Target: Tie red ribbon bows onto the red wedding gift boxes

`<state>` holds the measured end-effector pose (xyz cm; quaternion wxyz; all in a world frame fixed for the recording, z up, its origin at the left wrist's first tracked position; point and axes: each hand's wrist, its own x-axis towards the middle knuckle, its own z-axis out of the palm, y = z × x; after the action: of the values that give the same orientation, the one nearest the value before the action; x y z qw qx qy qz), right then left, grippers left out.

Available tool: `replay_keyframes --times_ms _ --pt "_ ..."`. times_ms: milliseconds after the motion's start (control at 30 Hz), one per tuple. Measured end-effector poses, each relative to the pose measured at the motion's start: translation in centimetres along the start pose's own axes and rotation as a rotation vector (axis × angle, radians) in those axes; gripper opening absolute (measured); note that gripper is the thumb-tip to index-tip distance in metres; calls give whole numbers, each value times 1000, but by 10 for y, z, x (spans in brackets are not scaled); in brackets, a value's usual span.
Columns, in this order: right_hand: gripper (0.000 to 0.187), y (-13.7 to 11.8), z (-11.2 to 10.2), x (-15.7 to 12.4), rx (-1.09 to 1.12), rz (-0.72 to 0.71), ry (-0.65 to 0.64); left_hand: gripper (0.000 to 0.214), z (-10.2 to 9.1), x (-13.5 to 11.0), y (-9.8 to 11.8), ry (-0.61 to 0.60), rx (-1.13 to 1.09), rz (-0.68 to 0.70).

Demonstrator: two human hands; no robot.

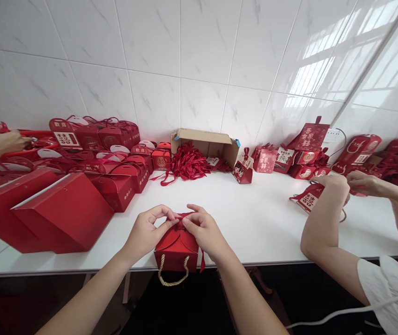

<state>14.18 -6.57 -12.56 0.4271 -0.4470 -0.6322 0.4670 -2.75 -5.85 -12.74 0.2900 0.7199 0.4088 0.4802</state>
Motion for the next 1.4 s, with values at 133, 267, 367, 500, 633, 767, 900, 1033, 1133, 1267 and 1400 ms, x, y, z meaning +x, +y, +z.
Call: replay_keyframes --times_ms 133,267,367,500,633,767,900,1033,1133,1267,1400 --pt "24 1 -2 -2 4 13 -2 9 0 1 1 -25 33 1" --pt "25 -1 -2 -3 -75 21 19 9 1 2 1 -42 35 -11" --pt "25 -2 -1 -4 -96 19 41 10 2 2 3 -37 -2 -20" --pt "28 0 2 -3 -39 24 87 10 6 1 5 2 -11 -5" --pt "28 2 6 -5 115 20 43 7 10 4 2 14 -52 7" --pt "25 4 11 -5 229 40 164 11 9 11 -5 57 -129 30" --pt "24 6 17 -4 334 40 353 9 0 15 0 86 49 65" --pt "23 5 21 -3 250 38 387 13 -2 14 8 -89 155 31" --pt "25 5 22 -5 228 49 375 13 2 15 6 -72 127 -21" --pt "28 5 13 -15 140 44 299 11 0 18 4 -81 103 -49" --pt "22 4 -6 -23 -164 -13 271 11 -6 20 7 -143 118 -22"
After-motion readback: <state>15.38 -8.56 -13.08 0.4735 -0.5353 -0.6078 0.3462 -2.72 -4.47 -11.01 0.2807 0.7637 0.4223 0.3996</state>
